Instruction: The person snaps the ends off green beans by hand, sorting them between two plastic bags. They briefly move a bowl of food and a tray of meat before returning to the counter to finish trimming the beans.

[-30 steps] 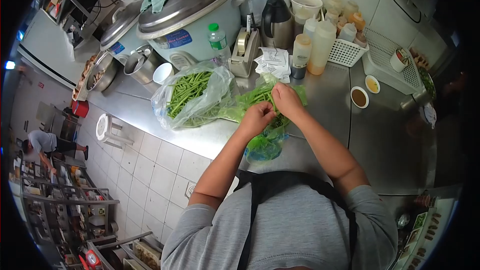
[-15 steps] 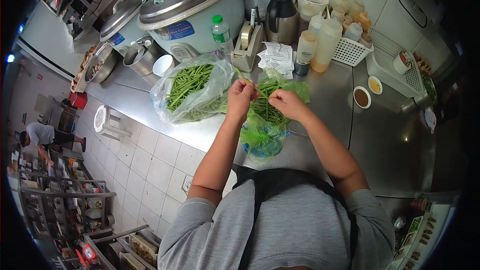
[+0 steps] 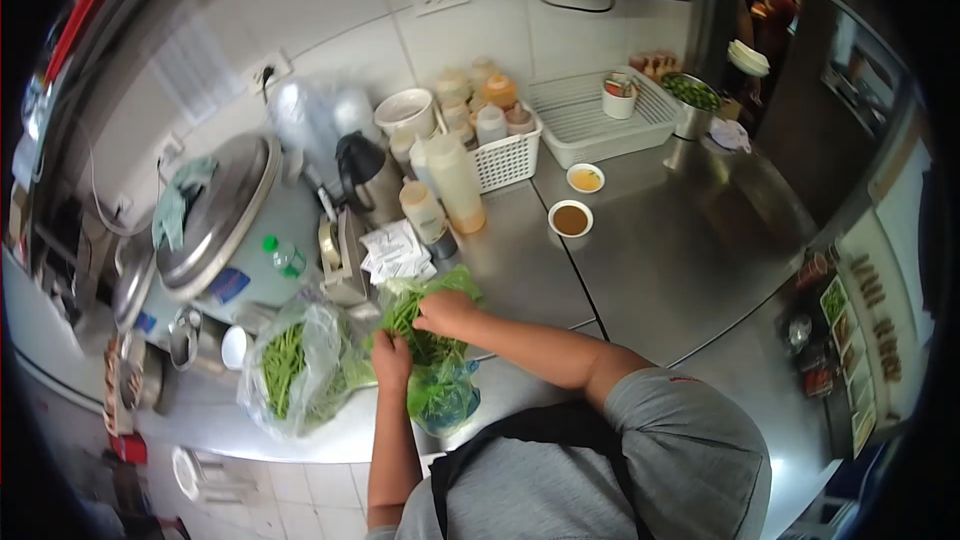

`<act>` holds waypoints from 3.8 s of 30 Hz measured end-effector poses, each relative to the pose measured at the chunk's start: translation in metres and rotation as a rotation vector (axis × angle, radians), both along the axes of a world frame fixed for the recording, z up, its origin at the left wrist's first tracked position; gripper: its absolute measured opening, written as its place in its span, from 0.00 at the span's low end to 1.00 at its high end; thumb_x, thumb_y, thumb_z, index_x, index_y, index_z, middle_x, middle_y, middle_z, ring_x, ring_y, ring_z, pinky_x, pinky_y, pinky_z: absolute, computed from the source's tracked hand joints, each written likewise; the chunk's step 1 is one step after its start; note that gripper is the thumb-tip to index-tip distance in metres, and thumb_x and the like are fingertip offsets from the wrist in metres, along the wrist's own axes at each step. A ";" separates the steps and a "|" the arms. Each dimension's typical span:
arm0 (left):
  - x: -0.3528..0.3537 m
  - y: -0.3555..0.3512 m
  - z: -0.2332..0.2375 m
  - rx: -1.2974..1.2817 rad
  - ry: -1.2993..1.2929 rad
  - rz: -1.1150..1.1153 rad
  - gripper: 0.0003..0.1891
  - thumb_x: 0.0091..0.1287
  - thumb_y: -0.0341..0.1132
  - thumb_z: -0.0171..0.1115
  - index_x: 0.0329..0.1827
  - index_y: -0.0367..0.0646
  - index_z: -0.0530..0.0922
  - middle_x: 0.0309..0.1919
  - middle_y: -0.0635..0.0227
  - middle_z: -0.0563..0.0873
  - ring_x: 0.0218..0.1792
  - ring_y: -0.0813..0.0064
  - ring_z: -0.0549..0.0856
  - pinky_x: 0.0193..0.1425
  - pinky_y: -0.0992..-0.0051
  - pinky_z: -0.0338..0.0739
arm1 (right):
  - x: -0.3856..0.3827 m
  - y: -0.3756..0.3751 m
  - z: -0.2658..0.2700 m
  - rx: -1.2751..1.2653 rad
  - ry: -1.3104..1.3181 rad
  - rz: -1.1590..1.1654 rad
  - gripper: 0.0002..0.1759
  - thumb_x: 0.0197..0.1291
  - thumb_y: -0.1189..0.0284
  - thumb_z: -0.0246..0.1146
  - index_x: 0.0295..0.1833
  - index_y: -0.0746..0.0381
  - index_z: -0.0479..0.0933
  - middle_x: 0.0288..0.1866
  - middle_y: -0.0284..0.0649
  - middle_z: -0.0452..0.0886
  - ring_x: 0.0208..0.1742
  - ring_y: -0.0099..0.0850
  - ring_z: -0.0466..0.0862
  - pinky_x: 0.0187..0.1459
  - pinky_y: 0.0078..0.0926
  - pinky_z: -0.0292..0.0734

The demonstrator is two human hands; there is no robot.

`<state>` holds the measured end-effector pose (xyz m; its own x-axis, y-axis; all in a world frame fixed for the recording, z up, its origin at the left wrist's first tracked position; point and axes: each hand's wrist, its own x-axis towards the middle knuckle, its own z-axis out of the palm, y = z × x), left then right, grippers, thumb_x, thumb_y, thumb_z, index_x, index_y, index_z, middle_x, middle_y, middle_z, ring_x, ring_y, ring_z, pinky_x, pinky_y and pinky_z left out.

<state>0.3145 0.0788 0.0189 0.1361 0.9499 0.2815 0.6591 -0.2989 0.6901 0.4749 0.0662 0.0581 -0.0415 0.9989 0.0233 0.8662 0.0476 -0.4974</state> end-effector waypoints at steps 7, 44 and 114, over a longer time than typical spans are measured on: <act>0.002 -0.006 0.002 -0.197 0.375 -0.012 0.13 0.49 0.39 0.59 0.29 0.37 0.76 0.27 0.51 0.80 0.31 0.54 0.80 0.36 0.62 0.73 | 0.002 -0.007 -0.002 0.033 -0.062 0.058 0.15 0.46 0.72 0.56 0.43 0.57 0.74 0.44 0.44 0.74 0.44 0.41 0.77 0.41 0.35 0.73; -0.001 -0.023 0.050 -0.134 -0.326 -0.144 0.05 0.54 0.28 0.58 0.30 0.37 0.72 0.19 0.68 0.75 0.19 0.82 0.72 0.24 0.80 0.67 | 0.002 -0.001 -0.009 0.039 0.097 -0.018 0.13 0.46 0.63 0.54 0.25 0.62 0.76 0.25 0.46 0.78 0.30 0.44 0.78 0.31 0.39 0.72; -0.130 0.020 -0.023 0.475 0.460 0.603 0.19 0.48 0.33 0.55 0.47 0.51 0.74 0.55 0.60 0.68 0.59 0.55 0.62 0.61 0.58 0.52 | 0.312 0.114 0.468 1.194 1.285 0.000 0.11 0.50 0.70 0.62 0.39 0.62 0.72 0.37 0.36 0.75 0.32 0.26 0.77 0.32 0.19 0.70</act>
<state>0.1850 0.0987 -0.0037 -0.1523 0.6939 0.7038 0.9775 0.0007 0.2108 0.7872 0.1807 0.5261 0.5905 0.4116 0.6942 -0.0132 0.8650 -0.5017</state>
